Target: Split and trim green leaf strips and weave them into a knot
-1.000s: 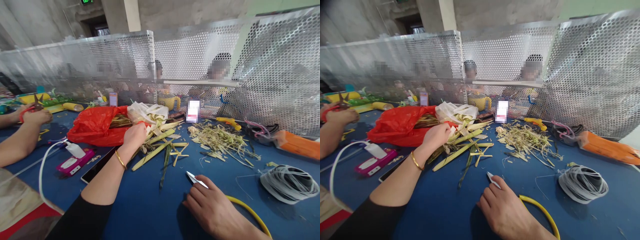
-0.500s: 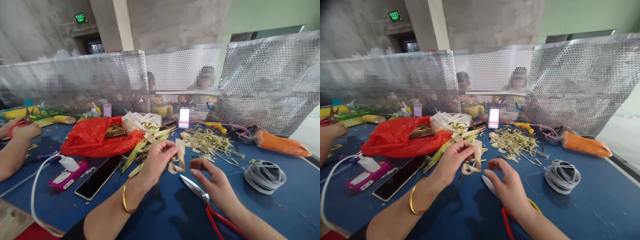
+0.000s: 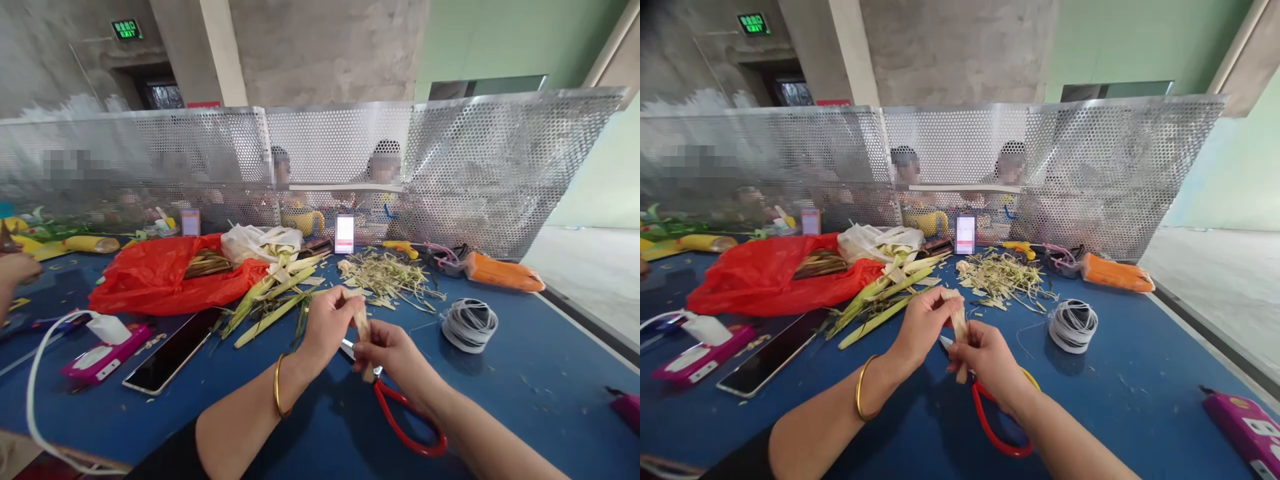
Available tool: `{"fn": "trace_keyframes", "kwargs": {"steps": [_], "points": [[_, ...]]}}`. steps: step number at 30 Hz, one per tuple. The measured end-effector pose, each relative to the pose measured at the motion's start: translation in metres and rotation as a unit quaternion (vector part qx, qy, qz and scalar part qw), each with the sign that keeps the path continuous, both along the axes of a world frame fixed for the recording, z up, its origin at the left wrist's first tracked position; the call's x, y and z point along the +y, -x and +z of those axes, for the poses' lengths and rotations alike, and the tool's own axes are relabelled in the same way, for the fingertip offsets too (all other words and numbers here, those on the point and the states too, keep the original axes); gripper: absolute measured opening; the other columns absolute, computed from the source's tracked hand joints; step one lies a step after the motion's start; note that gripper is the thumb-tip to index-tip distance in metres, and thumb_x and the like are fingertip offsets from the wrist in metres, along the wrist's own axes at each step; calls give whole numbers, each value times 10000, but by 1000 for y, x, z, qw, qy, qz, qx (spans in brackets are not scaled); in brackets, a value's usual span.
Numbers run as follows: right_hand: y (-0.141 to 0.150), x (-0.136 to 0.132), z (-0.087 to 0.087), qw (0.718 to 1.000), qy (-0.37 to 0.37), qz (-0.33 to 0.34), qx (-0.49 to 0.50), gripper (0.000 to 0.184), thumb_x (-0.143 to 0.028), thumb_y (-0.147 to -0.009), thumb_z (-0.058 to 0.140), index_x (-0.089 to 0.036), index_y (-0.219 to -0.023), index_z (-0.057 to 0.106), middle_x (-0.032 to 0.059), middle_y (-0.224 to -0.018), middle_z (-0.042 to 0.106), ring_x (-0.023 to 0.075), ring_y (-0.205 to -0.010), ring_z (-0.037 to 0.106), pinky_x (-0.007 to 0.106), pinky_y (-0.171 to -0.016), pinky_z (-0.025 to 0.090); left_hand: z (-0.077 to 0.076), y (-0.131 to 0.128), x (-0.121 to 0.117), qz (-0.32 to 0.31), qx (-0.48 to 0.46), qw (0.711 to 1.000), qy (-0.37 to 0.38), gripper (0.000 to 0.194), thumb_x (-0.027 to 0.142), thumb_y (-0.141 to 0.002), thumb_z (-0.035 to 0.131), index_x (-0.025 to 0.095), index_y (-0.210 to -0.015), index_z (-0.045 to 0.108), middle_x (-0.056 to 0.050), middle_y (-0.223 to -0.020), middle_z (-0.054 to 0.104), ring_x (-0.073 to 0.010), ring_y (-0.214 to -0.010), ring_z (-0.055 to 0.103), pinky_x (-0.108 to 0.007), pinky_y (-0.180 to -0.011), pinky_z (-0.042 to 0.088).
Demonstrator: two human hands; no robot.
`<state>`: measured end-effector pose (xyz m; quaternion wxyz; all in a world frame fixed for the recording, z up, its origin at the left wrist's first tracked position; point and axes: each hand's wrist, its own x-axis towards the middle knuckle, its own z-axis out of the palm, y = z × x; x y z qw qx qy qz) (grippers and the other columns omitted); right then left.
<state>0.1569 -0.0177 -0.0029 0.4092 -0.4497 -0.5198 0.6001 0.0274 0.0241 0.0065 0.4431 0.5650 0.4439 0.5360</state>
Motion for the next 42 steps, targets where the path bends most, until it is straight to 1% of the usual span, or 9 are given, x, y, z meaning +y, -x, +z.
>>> {"fn": "trace_keyframes", "kwargs": {"steps": [3, 8, 14, 20, 25, 32, 36, 40, 42], "points": [[4, -1, -4, 1000, -20, -22, -11, 368, -520, -696, 673, -173, -658, 556, -24, -545, 598, 125, -480, 595, 239, -503, 448, 2, 9, 7, 46, -49, 998, 17, 250, 369, -716, 677, 167, -625, 560, 39, -553, 538, -95, -495, 497, -201, -487, 411], [1, 0, -2, 998, -33, 6, -48, 437, -599, -727, 619, -164, -687, 615, -29, -528, 578, 110, -471, 568, 243, -525, 463, 6, 26, 21, 115, -139, 983, 30, 265, 363, -649, 733, 149, -614, 580, 42, -532, 538, -70, -459, 474, -182, -459, 381], [-6, 6, 1, 997, -26, 11, -75, 475, -647, -723, 596, -174, -680, 605, -27, -514, 573, 125, -474, 568, 254, -528, 440, 5, 39, 35, 156, -171, 973, 13, 294, 397, -631, 758, 144, -640, 608, 38, -512, 559, -75, -451, 505, -178, -441, 373], [-21, 14, 7, 991, -75, -46, -104, 364, -497, -804, 563, -178, -633, 595, -21, -499, 536, 130, -526, 534, 267, -598, 392, 8, 42, 35, 126, -228, 962, 81, 304, 380, -582, 794, 142, -692, 642, 20, -573, 625, -102, -489, 583, -188, -443, 423], [-35, 24, 15, 988, -92, -81, -91, 337, -471, -764, 605, -182, -591, 592, -25, -496, 479, 142, -527, 514, 286, -598, 375, 9, 38, 30, 72, -294, 946, 116, 197, 261, -626, 780, 125, -709, 664, -9, -627, 677, -101, -546, 624, -198, -543, 510], [-42, 27, 21, 984, -103, -99, -109, 344, -491, -702, 638, -190, -543, 592, -15, -480, 479, 142, -509, 492, 291, -572, 362, 5, 32, 27, 46, -338, 927, 153, 113, 223, -767, 694, 128, -720, 654, -12, -603, 682, -99, -513, 629, -185, -497, 510], [-46, 29, 17, 983, -101, -113, -104, 331, -473, -713, 634, -188, -550, 592, -17, -482, 471, 140, -513, 484, 289, -570, 368, 7, 34, 27, 35, -328, 926, 183, 272, 318, -877, 585, 108, -719, 655, -57, -622, 697, -130, -547, 662, -207, -517, 527], [-52, 33, 14, 981, -101, -144, -85, 338, -485, -693, 655, -181, -554, 603, -11, -477, 476, 141, -508, 479, 292, -555, 375, 12, 37, 27, -16, -319, 932, 173, 436, 441, -929, 468, 78, -851, 696, -134, -845, 743, -170, -701, 710, -236, -600, 552], [-52, 33, 15, 980, -99, -152, -79, 342, -489, -687, 656, -177, -553, 611, -8, -475, 474, 145, -508, 484, 297, -554, 385, 12, 37, 25, -31, -307, 935, 174, 463, 485, -912, 475, 83, -878, 700, -145, -890, 741, -182, -738, 712, -255, -639, 556]]}}
